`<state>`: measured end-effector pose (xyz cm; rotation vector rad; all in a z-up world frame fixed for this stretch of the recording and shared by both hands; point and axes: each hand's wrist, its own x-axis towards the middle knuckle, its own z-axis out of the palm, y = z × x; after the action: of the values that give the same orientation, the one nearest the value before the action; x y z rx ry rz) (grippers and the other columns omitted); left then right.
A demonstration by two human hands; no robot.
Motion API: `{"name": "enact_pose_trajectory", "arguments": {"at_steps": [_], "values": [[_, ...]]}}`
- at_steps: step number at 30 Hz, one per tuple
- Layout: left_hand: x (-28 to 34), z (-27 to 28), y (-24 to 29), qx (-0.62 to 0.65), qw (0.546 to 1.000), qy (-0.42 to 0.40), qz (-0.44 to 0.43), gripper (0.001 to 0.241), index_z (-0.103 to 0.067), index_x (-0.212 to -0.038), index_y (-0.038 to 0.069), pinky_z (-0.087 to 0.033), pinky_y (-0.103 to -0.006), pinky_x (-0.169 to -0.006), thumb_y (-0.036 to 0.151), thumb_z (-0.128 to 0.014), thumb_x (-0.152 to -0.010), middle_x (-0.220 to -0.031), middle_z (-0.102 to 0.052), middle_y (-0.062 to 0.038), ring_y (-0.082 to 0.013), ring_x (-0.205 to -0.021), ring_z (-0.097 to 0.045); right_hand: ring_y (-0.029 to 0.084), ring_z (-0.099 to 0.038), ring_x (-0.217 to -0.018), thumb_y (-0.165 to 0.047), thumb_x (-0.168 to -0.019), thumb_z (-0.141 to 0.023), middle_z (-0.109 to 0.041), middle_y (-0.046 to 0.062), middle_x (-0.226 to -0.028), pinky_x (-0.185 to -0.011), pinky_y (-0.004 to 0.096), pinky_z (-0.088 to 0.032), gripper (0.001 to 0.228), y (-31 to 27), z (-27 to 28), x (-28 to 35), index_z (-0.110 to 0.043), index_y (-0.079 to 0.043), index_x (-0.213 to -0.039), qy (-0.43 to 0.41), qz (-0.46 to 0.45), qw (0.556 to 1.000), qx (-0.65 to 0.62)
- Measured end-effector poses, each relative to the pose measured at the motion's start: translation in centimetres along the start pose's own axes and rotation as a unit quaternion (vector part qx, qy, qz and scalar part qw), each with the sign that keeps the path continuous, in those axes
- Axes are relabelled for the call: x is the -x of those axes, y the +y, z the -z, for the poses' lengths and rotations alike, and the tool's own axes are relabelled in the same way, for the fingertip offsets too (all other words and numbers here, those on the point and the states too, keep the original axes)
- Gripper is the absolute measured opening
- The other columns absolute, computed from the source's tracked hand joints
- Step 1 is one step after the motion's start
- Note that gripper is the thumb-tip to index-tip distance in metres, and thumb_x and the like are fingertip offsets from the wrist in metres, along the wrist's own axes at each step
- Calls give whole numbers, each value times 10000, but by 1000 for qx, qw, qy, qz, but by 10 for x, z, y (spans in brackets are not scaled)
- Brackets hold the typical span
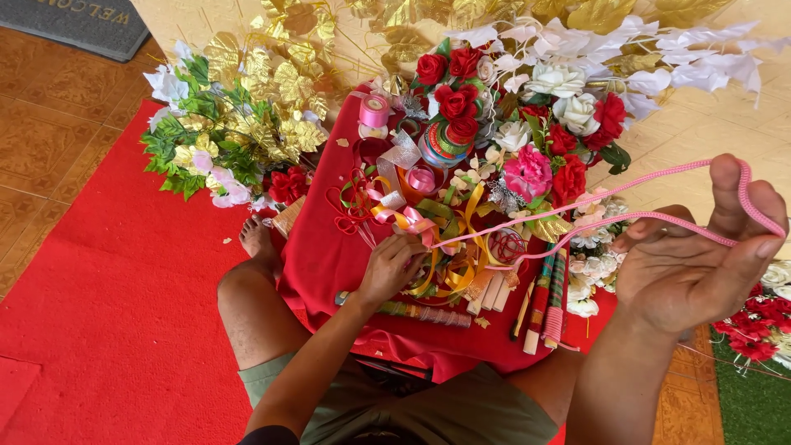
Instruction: The person sits on a red carpet and wraps a pink ribbon around a cylindrical object. They pull the ribbon taut, tie a knot, and continue wrapping it around the object.
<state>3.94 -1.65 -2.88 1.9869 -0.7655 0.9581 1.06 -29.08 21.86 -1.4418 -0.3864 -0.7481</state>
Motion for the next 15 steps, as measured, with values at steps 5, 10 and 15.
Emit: {"name": "enact_pose_trajectory", "arguments": {"at_steps": [5, 10, 15], "values": [[9, -5, -1, 26, 998, -52, 25, 319, -613, -1175, 39, -563, -428, -886, 114, -793, -923, -1154, -633, -133, -305, -1084, -640, 305, -609, -838, -562, -1164, -419, -529, 55, -1640, -609, 416, -538, 502, -1, -1, 3, -472, -224, -1532, -30, 5, 999, -21], [5, -5, -1, 24, 994, -99, 44, 438, -561, -1299, 49, -555, -472, -956, 28, -750, -905, -1337, -565, -157, -345, -1253, -581, 310, -615, -895, -559, -1178, -377, -504, 21, -1687, -619, 412, -561, 510, 4, 22, 5, -446, -223, -1555, -67, 24, 994, -81], [-4, -10, 0, 65, 992, -65, 81, 342, -559, -1292, 43, -574, -437, -923, 14, -683, -975, -1252, -586, -168, -328, -1142, -629, 181, -543, -838, -575, -1125, -343, -395, -100, -1771, -576, 347, -508, 720, -6, 35, 10, -370, -119, -1682, -55, -19, 997, -51]]}}
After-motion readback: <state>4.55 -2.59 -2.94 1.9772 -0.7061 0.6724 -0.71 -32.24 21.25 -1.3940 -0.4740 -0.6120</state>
